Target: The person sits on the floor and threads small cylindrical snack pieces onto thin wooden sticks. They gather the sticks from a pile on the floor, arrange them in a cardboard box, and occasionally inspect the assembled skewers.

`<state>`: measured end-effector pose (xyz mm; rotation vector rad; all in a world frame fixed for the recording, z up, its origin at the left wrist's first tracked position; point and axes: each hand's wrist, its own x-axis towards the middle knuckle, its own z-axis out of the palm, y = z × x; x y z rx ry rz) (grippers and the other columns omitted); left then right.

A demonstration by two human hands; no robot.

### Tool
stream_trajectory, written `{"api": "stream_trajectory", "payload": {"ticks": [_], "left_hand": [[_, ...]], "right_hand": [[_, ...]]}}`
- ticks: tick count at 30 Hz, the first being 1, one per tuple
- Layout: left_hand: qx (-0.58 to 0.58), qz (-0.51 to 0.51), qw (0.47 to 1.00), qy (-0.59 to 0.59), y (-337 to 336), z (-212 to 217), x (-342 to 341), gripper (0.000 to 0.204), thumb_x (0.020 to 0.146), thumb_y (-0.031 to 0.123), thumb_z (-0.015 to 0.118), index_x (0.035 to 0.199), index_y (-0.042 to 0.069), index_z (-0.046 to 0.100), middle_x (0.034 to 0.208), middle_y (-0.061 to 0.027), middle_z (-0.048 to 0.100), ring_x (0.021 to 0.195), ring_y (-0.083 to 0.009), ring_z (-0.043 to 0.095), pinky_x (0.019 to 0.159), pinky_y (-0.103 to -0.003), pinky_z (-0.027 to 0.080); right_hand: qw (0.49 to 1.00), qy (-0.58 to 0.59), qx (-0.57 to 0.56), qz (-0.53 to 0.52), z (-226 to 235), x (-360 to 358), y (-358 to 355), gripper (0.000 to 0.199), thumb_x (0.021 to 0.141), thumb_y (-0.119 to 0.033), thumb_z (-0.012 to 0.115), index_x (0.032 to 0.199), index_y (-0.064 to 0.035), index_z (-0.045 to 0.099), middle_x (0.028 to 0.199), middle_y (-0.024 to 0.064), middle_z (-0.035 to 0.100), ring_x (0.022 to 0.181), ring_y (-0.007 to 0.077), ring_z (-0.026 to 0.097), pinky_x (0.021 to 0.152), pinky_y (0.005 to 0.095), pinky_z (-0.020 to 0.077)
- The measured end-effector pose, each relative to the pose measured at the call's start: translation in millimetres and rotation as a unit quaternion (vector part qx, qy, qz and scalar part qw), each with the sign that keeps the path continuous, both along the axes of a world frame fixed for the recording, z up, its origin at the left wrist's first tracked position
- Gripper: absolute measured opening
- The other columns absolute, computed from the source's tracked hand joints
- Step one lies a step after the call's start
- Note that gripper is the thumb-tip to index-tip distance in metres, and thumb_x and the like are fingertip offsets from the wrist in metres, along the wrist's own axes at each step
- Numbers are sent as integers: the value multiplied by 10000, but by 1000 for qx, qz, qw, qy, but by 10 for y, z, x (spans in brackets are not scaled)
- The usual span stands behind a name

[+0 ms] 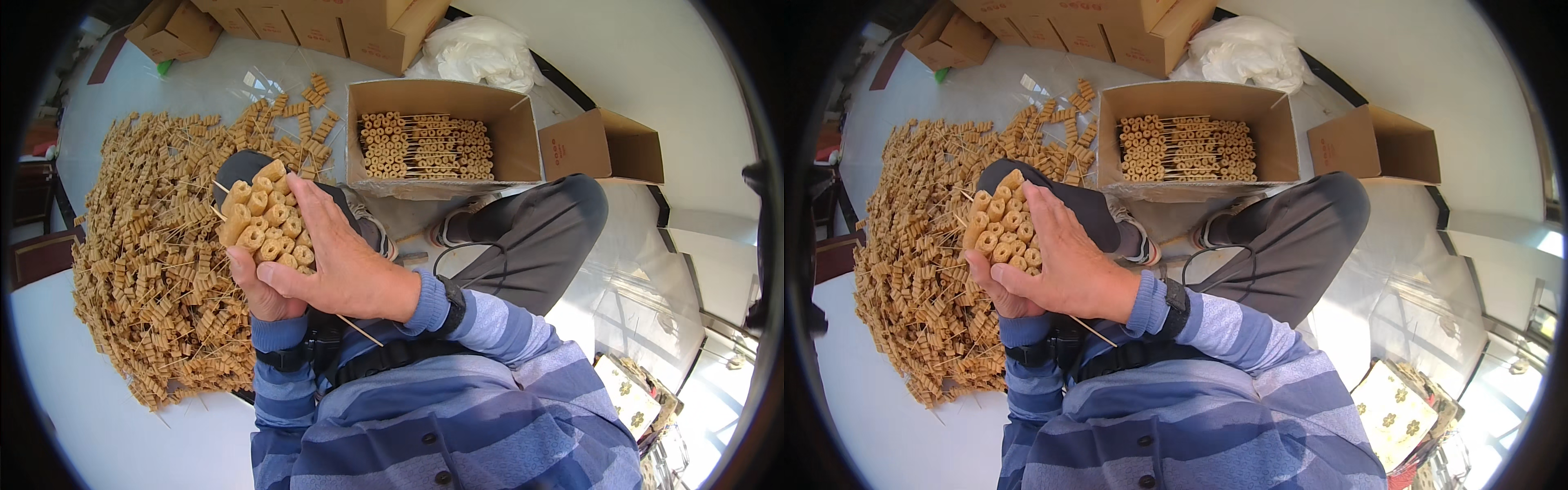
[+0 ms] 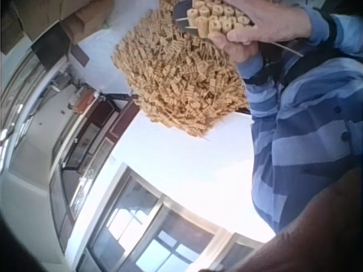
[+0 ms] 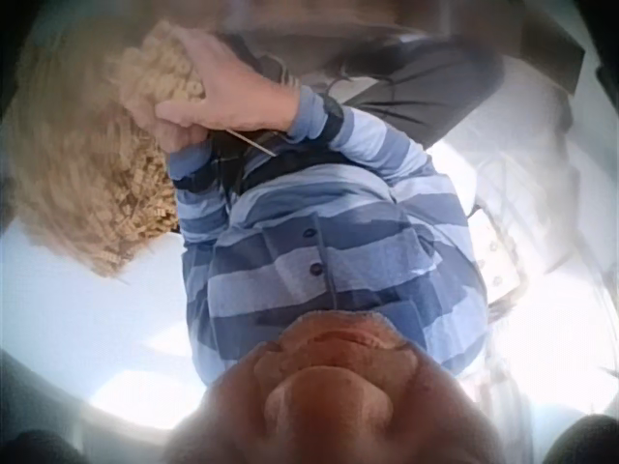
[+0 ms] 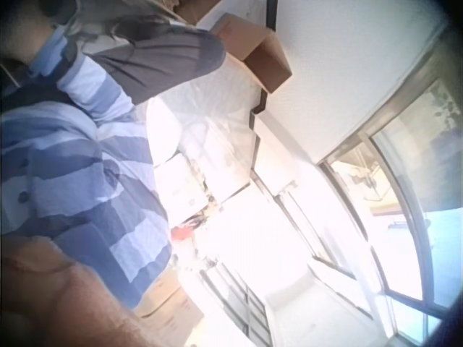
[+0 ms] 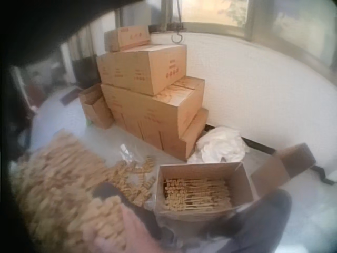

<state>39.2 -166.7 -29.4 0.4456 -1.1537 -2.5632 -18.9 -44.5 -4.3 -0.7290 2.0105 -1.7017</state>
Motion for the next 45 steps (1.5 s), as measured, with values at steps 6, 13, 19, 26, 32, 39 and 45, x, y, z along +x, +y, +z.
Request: {"api": "stream_trajectory", "payload": {"ticks": [6,13,19,26,32,39,45], "left_hand": [[21,-80,996,18,209,-16,-208,812,914,440,573,1546,23,281,1555,-179,389,1411,-324,429,1176,-446,360],[-63,-244,966,-55,472,143,-725,811,865,386,633,1504,-19,339,1469,-176,476,1340,-303,500,1126,-427,412],[-165,-366,912,-79,760,367,-1705,782,830,382,653,1458,2,385,1289,-124,551,1163,-232,570,1010,-363,473],[-633,-516,576,-37,1570,-388,-2675,1023,724,312,762,1523,-63,245,1398,-242,439,1306,-360,474,1088,-443,416],[-760,-559,329,35,2406,-1350,-2771,1105,663,363,817,1553,50,243,1395,-208,448,1315,-398,434,1121,-523,318],[-751,-568,334,25,2667,-1969,-2715,1156,644,344,848,1581,128,205,1454,-189,419,1347,-392,415,1129,-561,311],[-742,-547,388,-14,2631,-2211,-2622,1177,659,374,853,1587,145,165,1480,-186,381,1354,-409,395,1114,-588,321]], "right_hand": [[998,44,1,-45,-177,-103,300,1008,901,-446,665,1537,99,103,1546,345,230,1463,453,245,1215,471,221],[996,17,-17,-89,-287,-386,862,1097,914,-650,583,1545,92,79,1565,341,201,1482,450,209,1222,484,197],[984,36,54,-164,-147,-665,1542,1100,890,-681,603,1521,118,185,1554,357,217,1481,456,213,1217,482,207],[974,108,-40,-193,-158,-723,2083,716,822,-227,817,1424,-29,484,1489,213,419,1333,365,473,1098,437,409],[973,81,-80,-200,-180,-796,2245,675,812,-225,825,1388,-36,527,1448,200,478,1268,352,539,1026,436,464],[979,60,-85,-178,-209,-784,2322,603,831,-251,805,1346,-44,568,1408,159,535,1253,315,576,977,414,494],[981,65,-64,-171,-264,-794,2290,499,849,-243,786,1267,-42,603,1349,139,563,1206,301,594,946,401,504]]}}
